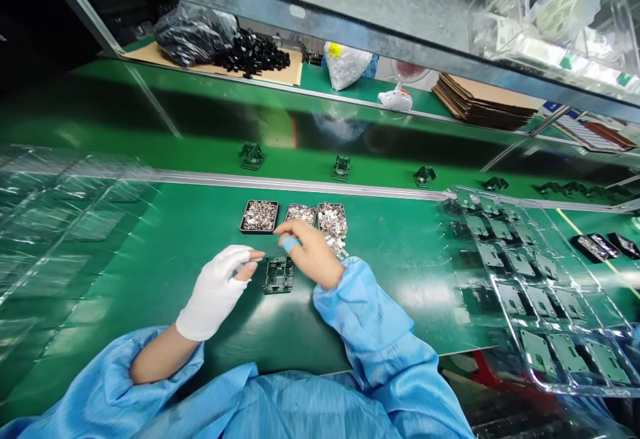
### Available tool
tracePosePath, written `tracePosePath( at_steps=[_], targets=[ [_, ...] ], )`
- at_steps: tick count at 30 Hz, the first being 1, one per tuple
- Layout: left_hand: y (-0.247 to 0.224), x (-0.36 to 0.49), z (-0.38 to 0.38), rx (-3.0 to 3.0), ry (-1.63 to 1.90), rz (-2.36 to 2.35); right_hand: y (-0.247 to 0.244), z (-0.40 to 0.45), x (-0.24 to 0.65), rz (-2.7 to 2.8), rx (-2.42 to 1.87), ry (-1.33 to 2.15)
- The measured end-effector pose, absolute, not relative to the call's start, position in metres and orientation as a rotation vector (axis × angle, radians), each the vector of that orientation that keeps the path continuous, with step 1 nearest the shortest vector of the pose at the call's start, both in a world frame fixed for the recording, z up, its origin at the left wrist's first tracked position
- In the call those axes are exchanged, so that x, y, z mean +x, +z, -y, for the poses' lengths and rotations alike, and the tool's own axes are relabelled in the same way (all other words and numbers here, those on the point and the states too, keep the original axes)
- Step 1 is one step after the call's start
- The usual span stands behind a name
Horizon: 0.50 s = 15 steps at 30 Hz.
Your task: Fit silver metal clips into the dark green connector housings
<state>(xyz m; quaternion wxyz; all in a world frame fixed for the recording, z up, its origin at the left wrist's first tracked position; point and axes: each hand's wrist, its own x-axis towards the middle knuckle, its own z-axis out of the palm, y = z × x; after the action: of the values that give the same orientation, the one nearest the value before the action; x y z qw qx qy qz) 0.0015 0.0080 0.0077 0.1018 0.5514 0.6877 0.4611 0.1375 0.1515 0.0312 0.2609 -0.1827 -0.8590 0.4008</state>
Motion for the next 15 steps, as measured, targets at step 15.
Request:
tracePosePath(
  at_steps=[15],
  targets=[
    [0.021, 0.007, -0.002, 1.667, 1.332, -1.769, 0.034, -0.106, 0.151, 2.192, -0.315, 1.313]
  ],
)
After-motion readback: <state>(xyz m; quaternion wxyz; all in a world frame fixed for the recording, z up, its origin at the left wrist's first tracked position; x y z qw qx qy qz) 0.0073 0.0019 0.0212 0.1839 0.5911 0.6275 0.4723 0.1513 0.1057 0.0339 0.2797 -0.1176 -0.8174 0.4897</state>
